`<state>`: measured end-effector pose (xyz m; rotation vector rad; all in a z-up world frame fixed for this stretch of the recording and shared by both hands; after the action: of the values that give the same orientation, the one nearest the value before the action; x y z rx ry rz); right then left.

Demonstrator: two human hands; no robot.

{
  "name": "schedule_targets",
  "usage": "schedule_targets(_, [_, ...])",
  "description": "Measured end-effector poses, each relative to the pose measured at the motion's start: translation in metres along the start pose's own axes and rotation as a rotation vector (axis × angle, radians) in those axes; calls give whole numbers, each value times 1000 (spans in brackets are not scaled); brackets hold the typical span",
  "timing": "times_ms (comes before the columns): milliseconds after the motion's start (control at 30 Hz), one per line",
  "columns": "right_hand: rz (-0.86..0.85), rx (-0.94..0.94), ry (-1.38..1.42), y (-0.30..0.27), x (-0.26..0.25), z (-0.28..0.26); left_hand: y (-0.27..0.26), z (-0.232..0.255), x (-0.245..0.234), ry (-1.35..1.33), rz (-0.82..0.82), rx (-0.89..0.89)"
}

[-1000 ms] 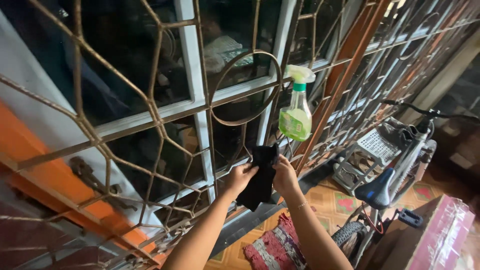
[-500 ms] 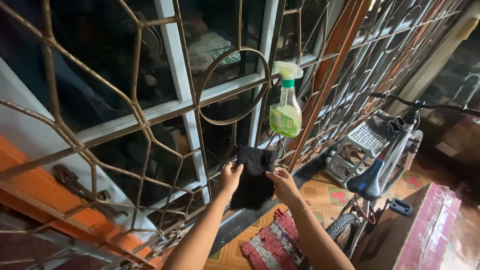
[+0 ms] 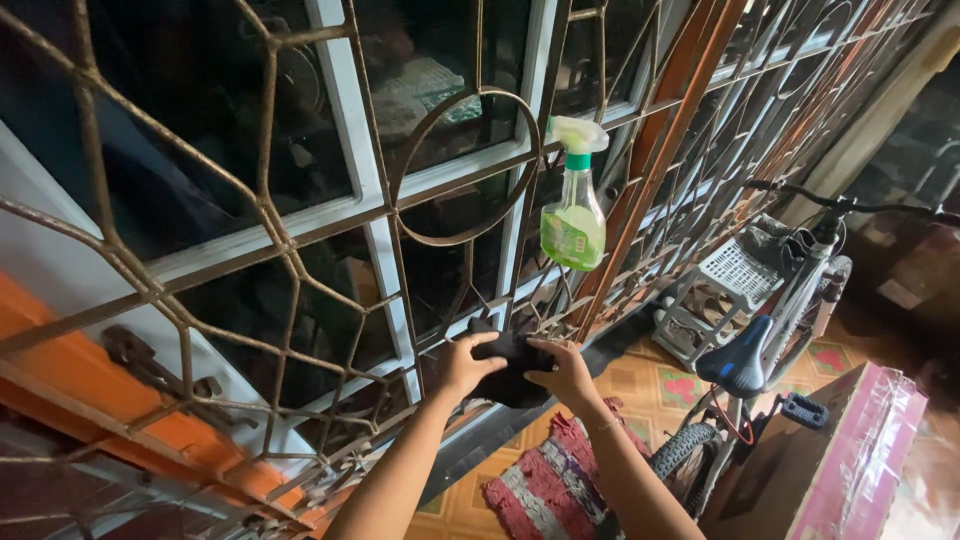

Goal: Cleaning a window using glass cleaner and a cloth.

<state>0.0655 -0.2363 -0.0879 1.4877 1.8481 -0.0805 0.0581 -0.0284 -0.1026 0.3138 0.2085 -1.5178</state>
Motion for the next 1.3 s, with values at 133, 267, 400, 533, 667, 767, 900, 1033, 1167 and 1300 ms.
schedule_targets(133, [68, 61, -280, -6, 1, 10, -8, 14, 3, 163, -3, 79])
schedule_targets(267, [113, 112, -425, -8, 1, 18, 0, -8, 15, 226, 67, 277])
schedule_targets(400, [172, 151, -544, -6, -11, 12, -6, 29, 9, 425, 70, 191])
schedule_targets(533, [321, 49, -580, -1, -31, -19, -28, 88, -6, 486, 316, 465])
schedule_targets(667, [231, -77, -503, 7, -26, -25, -23, 88, 11, 500, 172, 530])
schedule_targets(767, [257, -137, -447, 18, -38, -37, -11, 71, 20, 432, 75, 470])
schedule_targets(900, [458, -105, -398, 49, -80, -58, -2, 78, 18, 414, 115, 456])
schedule_targets(1033, [649, -204, -401, 98, -130, -89, -10, 117, 1, 440, 253, 608])
schedule_targets(1167, [694, -175, -385, 155, -158, -90, -13, 162, -15, 535, 334, 695])
schedule_targets(1300, [600, -28, -180, 198, -156, -55, -4, 177, -25, 581, 320, 701])
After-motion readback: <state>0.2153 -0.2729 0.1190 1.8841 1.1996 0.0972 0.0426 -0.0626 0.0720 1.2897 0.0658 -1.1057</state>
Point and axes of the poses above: each hand's wrist, its own y-axis towards the middle knuckle, its own x-axis out of the palm, z = x × y, the point moved 8 cm from there along y, towards the middle knuckle, and after that the axes turned 10 degrees about -y, right-handed, at the moved point
